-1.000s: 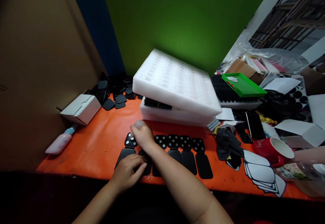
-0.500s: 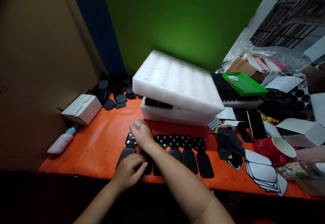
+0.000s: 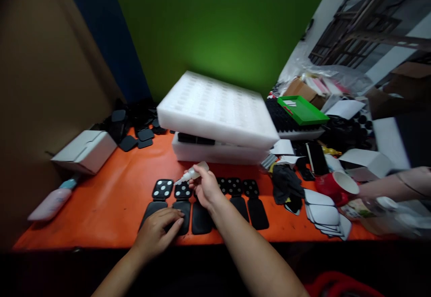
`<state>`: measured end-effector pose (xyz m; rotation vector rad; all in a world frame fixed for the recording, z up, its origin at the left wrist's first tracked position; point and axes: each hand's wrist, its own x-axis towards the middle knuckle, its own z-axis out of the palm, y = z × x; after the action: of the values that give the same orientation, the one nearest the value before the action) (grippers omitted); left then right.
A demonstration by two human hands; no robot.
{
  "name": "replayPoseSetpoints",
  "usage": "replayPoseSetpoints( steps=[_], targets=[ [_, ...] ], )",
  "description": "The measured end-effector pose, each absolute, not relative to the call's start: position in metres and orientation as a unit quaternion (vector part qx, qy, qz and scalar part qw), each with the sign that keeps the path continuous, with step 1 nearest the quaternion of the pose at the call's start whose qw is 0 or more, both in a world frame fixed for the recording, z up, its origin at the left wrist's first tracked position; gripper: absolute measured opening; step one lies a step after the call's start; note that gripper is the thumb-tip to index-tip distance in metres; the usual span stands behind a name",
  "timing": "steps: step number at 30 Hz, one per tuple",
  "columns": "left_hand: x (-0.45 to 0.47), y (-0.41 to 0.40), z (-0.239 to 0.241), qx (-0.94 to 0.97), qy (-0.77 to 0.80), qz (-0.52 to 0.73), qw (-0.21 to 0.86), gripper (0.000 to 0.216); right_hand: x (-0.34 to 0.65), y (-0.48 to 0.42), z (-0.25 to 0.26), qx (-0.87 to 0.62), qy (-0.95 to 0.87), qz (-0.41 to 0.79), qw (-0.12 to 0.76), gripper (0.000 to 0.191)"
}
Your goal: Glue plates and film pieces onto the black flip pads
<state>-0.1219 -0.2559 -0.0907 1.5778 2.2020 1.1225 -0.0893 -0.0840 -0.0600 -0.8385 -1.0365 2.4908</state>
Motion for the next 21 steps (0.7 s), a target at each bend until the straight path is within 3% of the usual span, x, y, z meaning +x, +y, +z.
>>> replayPoseSetpoints(
  steps=[3, 9, 21],
  targets=[
    [-0.125, -0.257, -0.096, 0.548, 0.75, 0.362, 0.077, 0.017, -0.031, -0.045, -0.051, -0.308, -0.275, 0.898, 0.15, 0.012],
    [-0.13, -0.256, -0.107, 0.56, 0.765, 0.315, 0.039, 0.02, 0.064, 0.041, -0.054, -0.411, -0.255, 0.834, 0.267, 0.015],
    [-0.144, -0.258, -0.117, 0.595, 0.768, 0.214, 0.105, 0.026, 0.059, 0.076, -0.079, -0.458, -0.247, 0.791, 0.323, 0.017]
  ],
)
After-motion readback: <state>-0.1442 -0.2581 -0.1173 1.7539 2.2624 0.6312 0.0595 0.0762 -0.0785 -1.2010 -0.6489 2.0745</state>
